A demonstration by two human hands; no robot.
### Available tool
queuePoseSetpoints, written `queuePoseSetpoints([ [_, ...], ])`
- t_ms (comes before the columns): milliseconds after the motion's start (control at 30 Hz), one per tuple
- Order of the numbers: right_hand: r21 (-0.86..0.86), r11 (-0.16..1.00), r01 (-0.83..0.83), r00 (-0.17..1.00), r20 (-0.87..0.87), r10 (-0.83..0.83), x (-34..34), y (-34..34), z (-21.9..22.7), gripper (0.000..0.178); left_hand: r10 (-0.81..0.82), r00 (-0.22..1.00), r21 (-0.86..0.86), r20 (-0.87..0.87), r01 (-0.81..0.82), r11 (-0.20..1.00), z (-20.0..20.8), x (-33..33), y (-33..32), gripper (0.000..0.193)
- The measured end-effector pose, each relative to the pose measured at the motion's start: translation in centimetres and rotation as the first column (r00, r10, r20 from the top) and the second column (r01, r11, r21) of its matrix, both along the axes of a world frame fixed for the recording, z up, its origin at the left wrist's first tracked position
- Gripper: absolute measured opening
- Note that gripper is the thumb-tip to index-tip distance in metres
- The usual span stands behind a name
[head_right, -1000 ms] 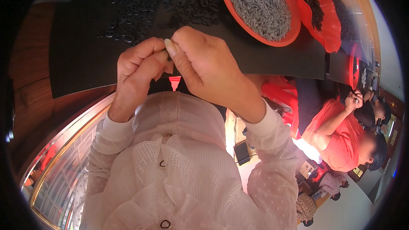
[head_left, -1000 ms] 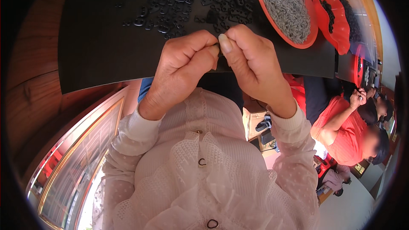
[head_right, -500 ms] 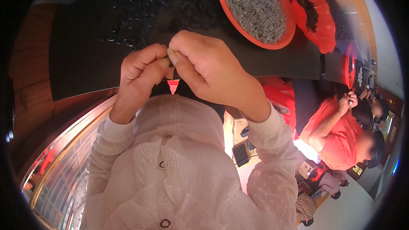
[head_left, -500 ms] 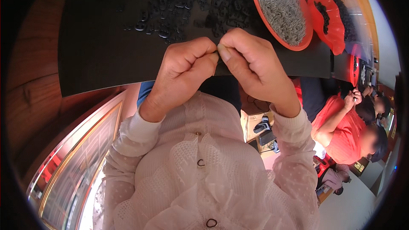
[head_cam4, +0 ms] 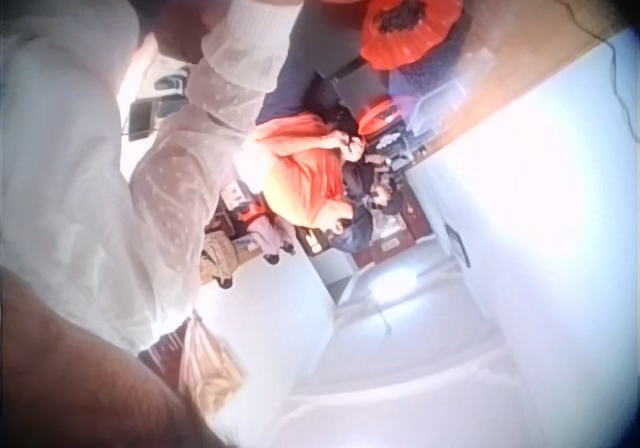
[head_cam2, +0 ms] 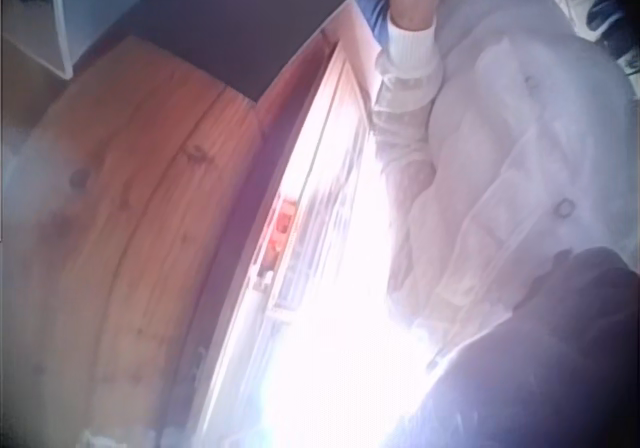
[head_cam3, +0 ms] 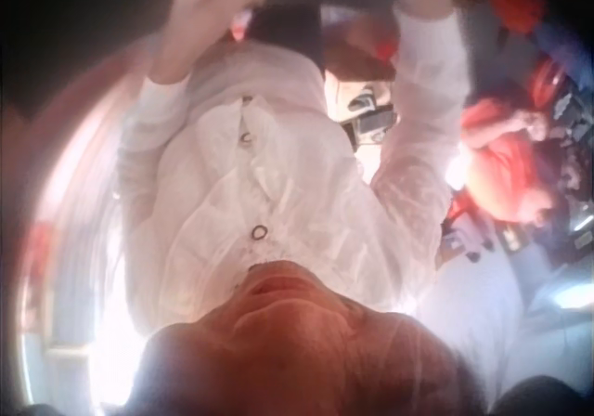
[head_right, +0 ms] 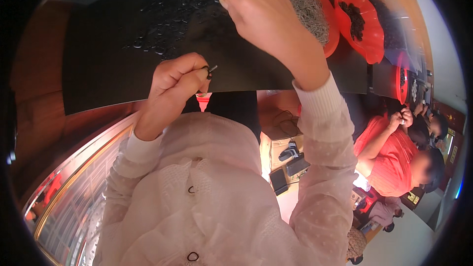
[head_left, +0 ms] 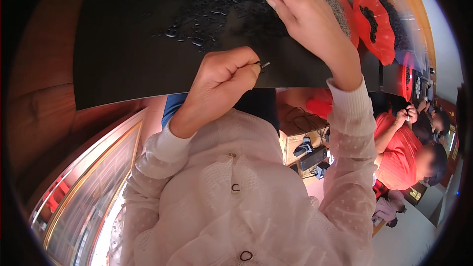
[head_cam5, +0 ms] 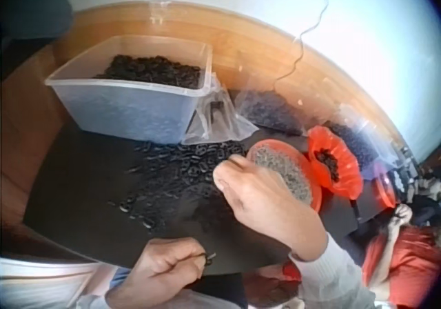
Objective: The person repeatedly picks small black plastic components and metal screws from a table and red bowls, then joins them by hand. The assembled units are placed back onto the table. The process is repetitive and focused on manual assembly of small hardware parts.
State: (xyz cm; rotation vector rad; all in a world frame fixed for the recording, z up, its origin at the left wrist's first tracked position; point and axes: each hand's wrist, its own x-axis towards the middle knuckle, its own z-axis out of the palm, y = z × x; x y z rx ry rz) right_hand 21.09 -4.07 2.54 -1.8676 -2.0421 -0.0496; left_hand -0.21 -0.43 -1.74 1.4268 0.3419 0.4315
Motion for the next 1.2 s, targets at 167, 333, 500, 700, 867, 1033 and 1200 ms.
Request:
queuePoseSetpoints([
  [167, -0.092, 0.993, 0.071, 0.982, 0.179, -0.054, 0.2, 2.9, -1.6, 0.005, 0.022, 0.998, 0.011, 0.062, -0.023, 1.0, -0.6, 0.1, 0.0, 0.012],
  [333, -0.183, 0.979, 0.091, 0.993, 0.088, -0.076, 0.0, 2.4, -0.7, 0.008, 0.044, 0.993, 0.072, 0.107, -0.052, 0.996, -0.6, 0.2, -0.1, 0.011],
  [500, -0.196, 0.981, 0.014, 0.999, 0.031, -0.008, 0.4, 2.3, -0.5, 0.004, 0.041, 0.99, 0.047, 0.132, -0.048, 0.998, -0.5, 0.1, 0.1, 0.013],
  [700, -0.204, 0.979, 0.033, 0.993, 0.115, -0.009, -0.2, 2.9, -1.1, 0.007, 0.044, 0.99, 0.032, 0.132, -0.048, 0.998, -0.7, -0.2, 0.2, 0.012],
  [867, -0.218, 0.976, 0.025, 0.996, 0.087, -0.006, -0.2, 2.5, -0.7, 0.011, 0.052, 0.989, 0.053, 0.142, -0.06, 0.997, -0.5, -0.1, 0.2, 0.011],
  [1033, -0.229, 0.973, 0.033, 0.984, 0.177, 0.008, -0.7, 2.8, -0.5, 0.013, 0.057, 0.99, 0.072, 0.128, -0.067, 0.995, -0.9, -0.1, 0.2, 0.011],
  [1200, -0.254, 0.966, 0.051, 0.982, 0.191, -0.002, -0.8, 3.3, -0.5, 0.013, 0.047, 0.989, 0.057, 0.143, -0.055, 0.997, -0.8, -0.1, 0.2, 0.012],
])
